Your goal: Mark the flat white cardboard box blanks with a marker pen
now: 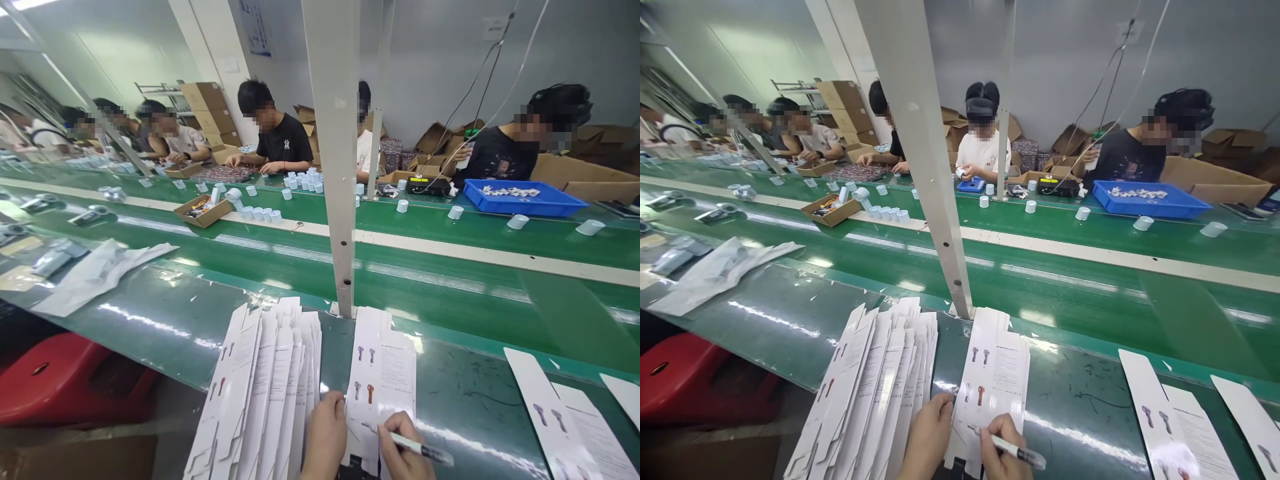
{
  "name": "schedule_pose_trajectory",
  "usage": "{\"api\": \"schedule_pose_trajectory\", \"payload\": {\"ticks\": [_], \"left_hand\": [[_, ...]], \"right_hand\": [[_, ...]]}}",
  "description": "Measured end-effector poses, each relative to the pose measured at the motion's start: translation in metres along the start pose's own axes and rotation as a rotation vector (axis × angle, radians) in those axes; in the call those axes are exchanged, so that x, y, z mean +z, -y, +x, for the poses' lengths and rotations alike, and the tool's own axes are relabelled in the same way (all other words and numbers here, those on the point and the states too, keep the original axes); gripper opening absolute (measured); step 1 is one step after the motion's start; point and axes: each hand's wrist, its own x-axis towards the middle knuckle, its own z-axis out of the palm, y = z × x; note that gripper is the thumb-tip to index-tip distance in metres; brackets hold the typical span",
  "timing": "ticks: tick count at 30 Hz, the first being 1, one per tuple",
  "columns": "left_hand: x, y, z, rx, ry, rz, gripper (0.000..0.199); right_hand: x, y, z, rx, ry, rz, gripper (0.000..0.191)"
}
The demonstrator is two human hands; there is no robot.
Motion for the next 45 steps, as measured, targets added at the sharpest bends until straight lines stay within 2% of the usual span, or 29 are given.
{"api": "schedule_pose_trajectory", "payload": {"ticks": [4, 8, 10, 13, 16, 21, 23, 29, 36, 39, 43, 45], "left_hand": [[-0.005, -0.001, 0.002, 0.029, 0.007, 0.010, 0.025], [0.000, -0.001, 0.005, -0.032, -0.004, -0.065, 0.014], [0.003, -0.003, 0.006, -0.047, -0.004, -0.089, 0.008], [0.003, -0.007, 0.004, -0.027, -0.007, -0.071, 0.008], [-0.001, -0.012, 0.000, -0.004, -0.027, -0.001, 0.008], [-0.003, -0.019, -0.003, 0.011, -0.013, 0.174, 0.012], [-0.002, -0.021, -0.001, 0.011, -0.009, 0.196, 0.011], [0.000, -0.027, 0.013, -0.022, -0.049, 0.071, 0.015], [-0.010, -0.036, 0.014, -0.023, -0.060, 0.106, 0.011], [-0.010, -0.039, 0.014, -0.007, -0.059, -0.041, 0.013], [-0.006, -0.039, 0.015, -0.062, 0.056, -0.221, 0.027], [-0.015, -0.031, 0.010, -0.083, 0.073, -0.251, 0.030]], "right_hand": [[0.009, -0.002, -0.001, -0.033, 0.013, -0.018, 0.039], [0.011, -0.001, 0.002, -0.043, 0.029, -0.015, 0.040], [0.007, -0.005, 0.002, -0.006, -0.011, 0.041, 0.042], [-0.003, -0.016, 0.006, 0.162, -0.088, 0.251, 0.045], [-0.011, -0.027, 0.013, 0.355, -0.099, 0.529, 0.045], [-0.011, -0.029, 0.020, 0.450, -0.093, 0.827, 0.041], [-0.009, -0.028, 0.020, 0.461, -0.107, 0.886, 0.040], [-0.004, -0.033, 0.027, 0.463, -0.117, 0.907, 0.045], [0.005, -0.024, 0.030, 0.410, -0.193, 0.948, 0.043], [0.008, -0.019, 0.031, 0.447, -0.247, 1.017, 0.044], [-0.005, -0.016, 0.031, 0.498, -0.253, 1.096, 0.047], [-0.021, -0.015, 0.032, 0.507, -0.230, 1.162, 0.045]]}}
